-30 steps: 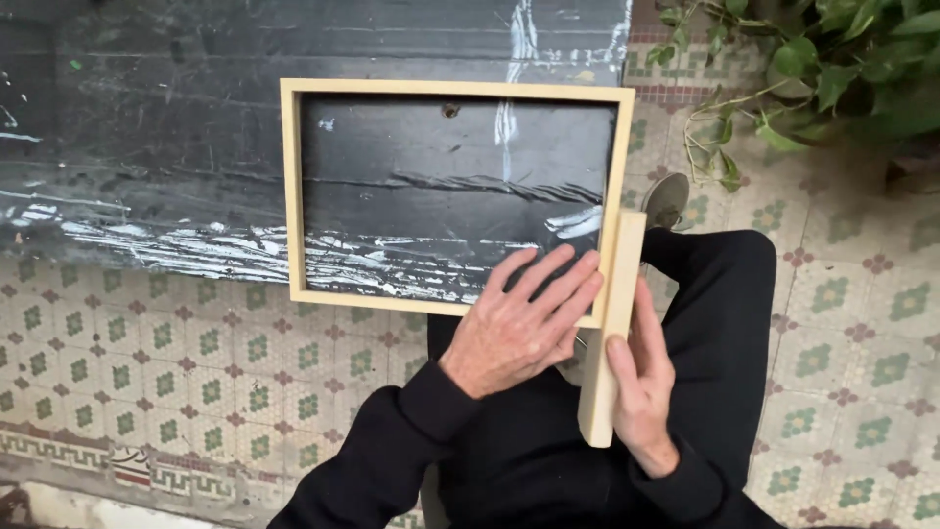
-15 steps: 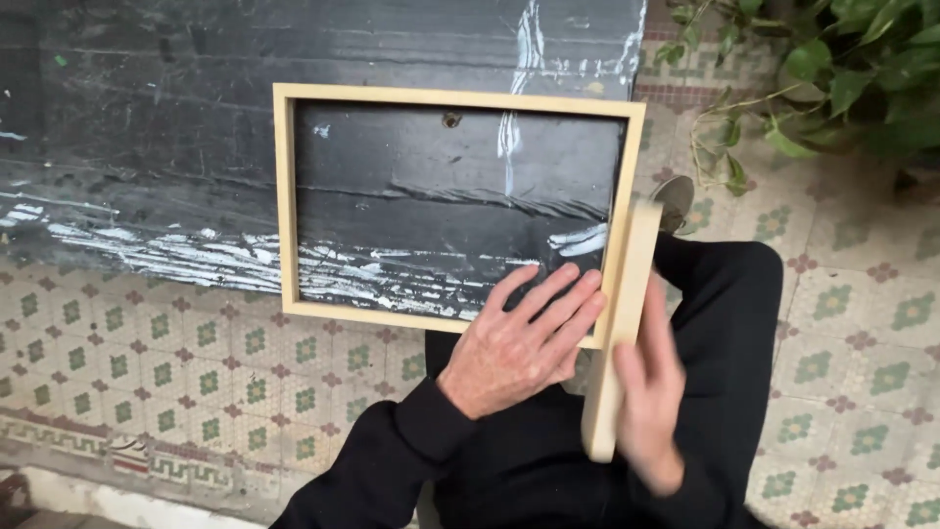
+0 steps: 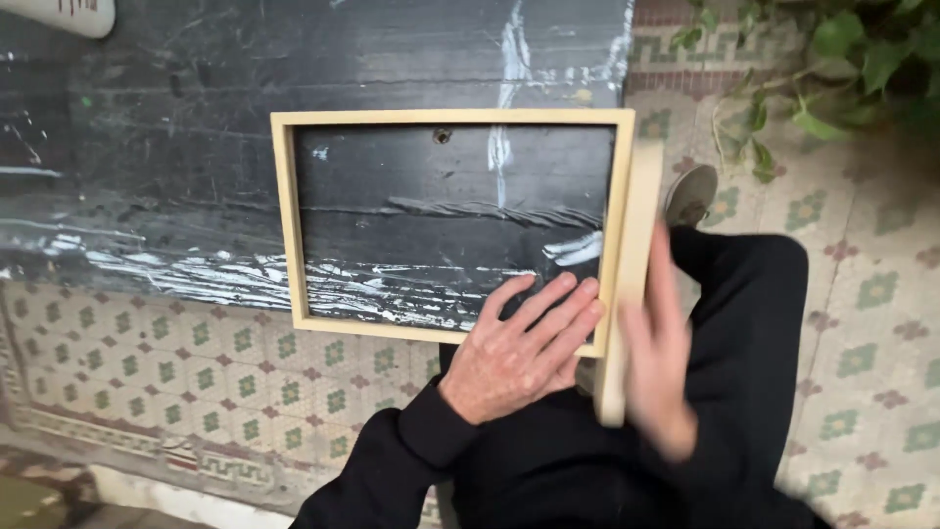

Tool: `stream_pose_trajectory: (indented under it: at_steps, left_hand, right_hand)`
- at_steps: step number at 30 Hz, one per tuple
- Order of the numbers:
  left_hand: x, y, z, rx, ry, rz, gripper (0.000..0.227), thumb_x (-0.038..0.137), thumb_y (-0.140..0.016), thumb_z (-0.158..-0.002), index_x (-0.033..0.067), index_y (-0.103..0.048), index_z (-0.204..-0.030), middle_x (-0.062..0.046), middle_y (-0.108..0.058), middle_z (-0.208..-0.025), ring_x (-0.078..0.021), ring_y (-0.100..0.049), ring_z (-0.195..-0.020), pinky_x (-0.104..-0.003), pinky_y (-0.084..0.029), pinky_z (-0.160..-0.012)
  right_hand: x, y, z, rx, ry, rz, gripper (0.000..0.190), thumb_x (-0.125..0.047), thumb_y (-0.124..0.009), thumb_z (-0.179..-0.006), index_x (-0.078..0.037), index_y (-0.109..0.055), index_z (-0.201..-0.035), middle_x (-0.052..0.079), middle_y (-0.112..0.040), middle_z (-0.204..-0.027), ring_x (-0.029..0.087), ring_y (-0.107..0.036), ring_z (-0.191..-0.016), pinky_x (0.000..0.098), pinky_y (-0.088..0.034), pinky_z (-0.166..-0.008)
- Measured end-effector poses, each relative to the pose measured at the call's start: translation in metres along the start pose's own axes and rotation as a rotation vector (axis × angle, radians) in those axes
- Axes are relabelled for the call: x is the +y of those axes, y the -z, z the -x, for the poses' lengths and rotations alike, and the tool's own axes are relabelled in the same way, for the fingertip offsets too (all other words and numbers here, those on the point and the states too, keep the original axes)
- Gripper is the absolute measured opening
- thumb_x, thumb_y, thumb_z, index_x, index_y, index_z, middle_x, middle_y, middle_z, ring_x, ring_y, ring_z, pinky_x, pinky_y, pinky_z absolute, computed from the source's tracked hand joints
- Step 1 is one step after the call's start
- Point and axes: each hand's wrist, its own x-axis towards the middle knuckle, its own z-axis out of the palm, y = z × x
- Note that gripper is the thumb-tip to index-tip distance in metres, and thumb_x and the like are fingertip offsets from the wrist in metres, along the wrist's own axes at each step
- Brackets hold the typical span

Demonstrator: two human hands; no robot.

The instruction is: The person sands a rectangular wooden picture frame with a sanding block, running the block along the frame edges while steadying the frame on the work table. They then apply wood glue from a bottle to a frame corner and press the joint together by hand.

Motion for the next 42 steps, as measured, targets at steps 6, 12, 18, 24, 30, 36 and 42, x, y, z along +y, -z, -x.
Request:
stream_pose_trajectory:
  at_steps: [6,12,18,24,30,36,42]
  left_hand:
    - [0.002,0.005,-0.008,-0.047,-0.022,-0.025,0.057,0.016,-0.074,-0.089,0.0051,-0.060,-0.143,-0.008,-0.058,-0.152,-0.0250,-0.052,-0.143,-0.051,-0.039,-0.118]
    - [-0.001,0.005,-0.012,-0.114,0.005,0.008,0.055,0.018,-0.075,-0.088,0.0041,-0.063,-0.139,-0.010,-0.060,-0.148,-0.0278,-0.055,-0.140,-0.052,-0.039,-0.116]
    - [-0.002,-0.001,-0.008,-0.122,0.029,-0.082,0.048,0.019,-0.073,-0.092,0.0043,-0.064,-0.137,-0.010,-0.065,-0.144,-0.0270,-0.059,-0.138,-0.050,-0.041,-0.117]
    - [-0.007,0.002,-0.007,-0.196,0.011,-0.101,0.047,0.027,-0.073,-0.092,0.0015,-0.065,-0.131,-0.015,-0.065,-0.139,-0.0323,-0.058,-0.134,-0.055,-0.040,-0.112]
    - [-0.002,0.002,-0.005,-0.179,0.015,-0.090,0.048,0.029,-0.074,-0.093,0.0017,-0.065,-0.132,-0.014,-0.066,-0.139,-0.0317,-0.060,-0.133,-0.054,-0.040,-0.113]
    - [0.003,0.007,-0.009,-0.181,0.041,-0.132,0.047,0.021,-0.076,-0.092,0.0024,-0.065,-0.133,-0.011,-0.067,-0.140,-0.0304,-0.062,-0.135,-0.053,-0.042,-0.116]
    - [0.004,0.007,-0.002,-0.190,0.034,-0.070,0.050,0.025,-0.076,-0.091,0.0027,-0.064,-0.133,-0.013,-0.066,-0.140,-0.0320,-0.061,-0.134,-0.054,-0.041,-0.114]
  right_hand:
    - [-0.007,-0.004,-0.111,0.018,0.170,-0.107,0.057,-0.006,-0.045,-0.114,0.004,-0.026,-0.166,0.016,-0.027,-0.176,0.023,-0.027,-0.164,0.0346,-0.021,-0.137]
    - [-0.003,0.002,0.054,-0.071,-0.061,-0.059,0.065,-0.002,-0.046,-0.100,0.007,-0.022,-0.160,0.023,-0.022,-0.171,0.031,-0.020,-0.160,0.0403,-0.017,-0.127]
    - [0.000,-0.014,-0.130,0.017,0.208,-0.234,0.055,-0.005,-0.050,-0.114,0.000,-0.030,-0.165,0.018,-0.023,-0.176,0.027,-0.022,-0.166,0.0402,-0.022,-0.138]
    - [-0.007,0.001,0.023,-0.103,0.075,-0.146,0.061,-0.004,-0.045,-0.106,0.007,-0.023,-0.162,0.025,-0.019,-0.173,0.034,-0.019,-0.163,0.0435,-0.018,-0.131]
    - [-0.011,-0.001,-0.057,-0.082,0.057,-0.198,0.058,-0.008,-0.045,-0.109,0.006,-0.025,-0.163,0.023,-0.024,-0.174,0.032,-0.022,-0.164,0.0407,-0.021,-0.131]
    - [-0.023,0.003,-0.077,-0.066,0.113,-0.213,0.059,-0.006,-0.045,-0.108,0.005,-0.025,-0.163,0.023,-0.022,-0.174,0.032,-0.021,-0.164,0.0413,-0.021,-0.132]
    - [-0.015,0.005,0.003,-0.104,0.110,-0.192,0.060,-0.002,-0.045,-0.106,0.006,-0.025,-0.162,0.025,-0.020,-0.173,0.035,-0.021,-0.163,0.0429,-0.019,-0.131]
